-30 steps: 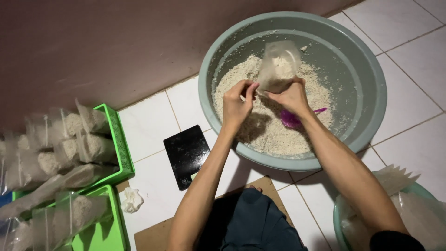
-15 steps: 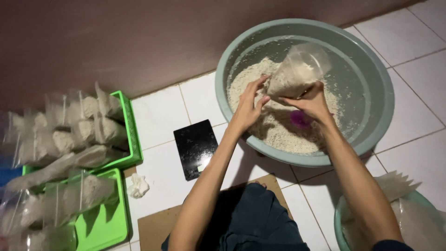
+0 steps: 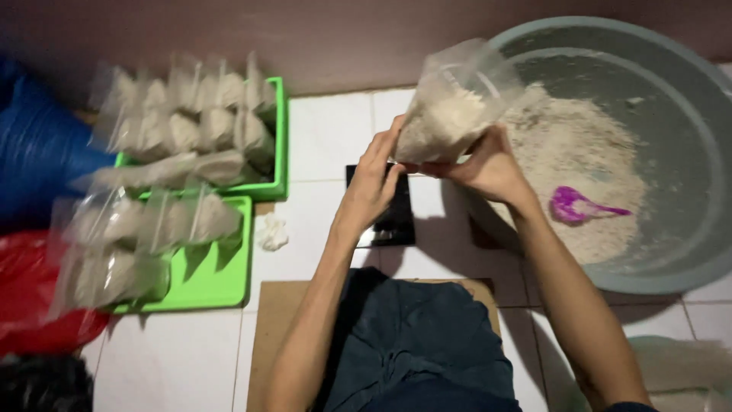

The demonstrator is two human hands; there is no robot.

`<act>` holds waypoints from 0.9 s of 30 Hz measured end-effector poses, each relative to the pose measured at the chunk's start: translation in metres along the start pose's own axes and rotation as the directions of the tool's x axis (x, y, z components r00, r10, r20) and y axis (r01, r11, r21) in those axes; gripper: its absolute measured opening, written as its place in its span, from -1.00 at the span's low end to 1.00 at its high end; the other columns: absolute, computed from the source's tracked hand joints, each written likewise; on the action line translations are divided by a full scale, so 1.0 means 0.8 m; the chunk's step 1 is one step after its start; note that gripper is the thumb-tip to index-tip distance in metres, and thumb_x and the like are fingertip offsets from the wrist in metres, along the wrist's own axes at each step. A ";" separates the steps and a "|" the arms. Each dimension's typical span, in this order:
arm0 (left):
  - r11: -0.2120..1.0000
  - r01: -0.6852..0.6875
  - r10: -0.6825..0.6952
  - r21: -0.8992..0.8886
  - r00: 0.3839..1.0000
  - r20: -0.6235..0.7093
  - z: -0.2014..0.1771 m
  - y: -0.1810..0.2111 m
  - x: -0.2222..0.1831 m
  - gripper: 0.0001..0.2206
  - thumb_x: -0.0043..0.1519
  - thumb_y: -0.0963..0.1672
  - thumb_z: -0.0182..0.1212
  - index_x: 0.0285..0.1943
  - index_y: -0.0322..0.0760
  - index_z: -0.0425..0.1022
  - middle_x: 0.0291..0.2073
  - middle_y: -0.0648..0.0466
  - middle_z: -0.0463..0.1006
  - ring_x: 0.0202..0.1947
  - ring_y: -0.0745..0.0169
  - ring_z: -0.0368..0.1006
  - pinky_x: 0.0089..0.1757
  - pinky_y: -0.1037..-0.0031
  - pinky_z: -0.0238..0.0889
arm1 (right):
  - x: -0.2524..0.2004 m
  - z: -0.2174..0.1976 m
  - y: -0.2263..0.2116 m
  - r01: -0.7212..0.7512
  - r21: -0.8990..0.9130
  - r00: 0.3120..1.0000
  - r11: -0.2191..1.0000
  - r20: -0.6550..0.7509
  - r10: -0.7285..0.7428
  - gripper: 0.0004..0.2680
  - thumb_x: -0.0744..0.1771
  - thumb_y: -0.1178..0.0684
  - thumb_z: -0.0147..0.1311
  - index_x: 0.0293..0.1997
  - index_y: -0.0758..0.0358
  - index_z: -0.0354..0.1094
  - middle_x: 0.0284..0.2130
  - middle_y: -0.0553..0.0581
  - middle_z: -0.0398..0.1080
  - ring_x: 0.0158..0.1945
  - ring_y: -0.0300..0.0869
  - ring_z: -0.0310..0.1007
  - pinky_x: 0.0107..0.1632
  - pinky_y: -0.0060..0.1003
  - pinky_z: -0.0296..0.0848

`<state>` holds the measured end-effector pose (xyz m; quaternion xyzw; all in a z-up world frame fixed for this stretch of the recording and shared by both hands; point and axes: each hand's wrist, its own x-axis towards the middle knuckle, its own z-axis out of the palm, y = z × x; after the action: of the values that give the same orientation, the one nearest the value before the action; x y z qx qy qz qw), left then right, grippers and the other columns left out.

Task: The person scoops a grain mixture into plastic bags, weighs each bag on a digital scale, and folds the tops of the bags.

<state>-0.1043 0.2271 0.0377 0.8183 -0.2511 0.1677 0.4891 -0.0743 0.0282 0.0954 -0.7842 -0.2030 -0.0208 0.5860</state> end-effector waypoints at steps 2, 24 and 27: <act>0.998 0.063 -0.063 -0.007 0.997 -0.051 0.001 -0.028 -0.024 -0.41 0.27 -0.29 0.06 0.51 -0.24 0.03 0.17 -0.16 0.35 0.19 -0.22 0.34 0.16 0.09 0.22 | 0.005 0.037 -0.016 0.010 0.030 1.000 0.999 0.012 -0.010 -0.69 0.07 0.20 0.48 -0.25 0.45 0.47 -0.39 0.38 0.48 -0.28 -0.01 0.51 -0.30 -0.12 0.47; 0.330 0.418 -0.882 -0.846 0.455 -0.120 0.153 -0.182 -0.153 -0.45 0.37 0.11 0.00 0.35 -0.32 0.09 0.32 -0.29 0.02 0.42 -0.28 -0.15 0.27 -0.09 -0.14 | -0.048 0.171 0.208 -0.182 0.100 0.977 0.978 -0.098 0.191 -0.52 0.06 0.17 0.49 -0.01 0.55 0.37 -0.26 0.48 0.47 -0.14 0.17 0.49 -0.28 -0.10 0.49; 0.320 0.414 -0.884 -0.852 0.454 -0.112 0.159 -0.184 -0.157 -0.49 0.38 0.12 -0.05 0.29 -0.27 0.09 0.32 -0.25 0.02 0.41 -0.25 -0.14 0.28 -0.07 -0.12 | -0.046 0.166 0.205 -0.211 0.084 0.975 0.974 -0.059 0.216 -0.50 0.06 0.16 0.49 -0.01 0.58 0.36 -0.23 0.51 0.47 -0.10 0.24 0.48 -0.27 -0.02 0.50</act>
<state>-0.1185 0.2036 -0.1922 0.4834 0.2409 0.0617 0.8393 -0.0791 0.1027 -0.1050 -0.7770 -0.0982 0.0235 0.6214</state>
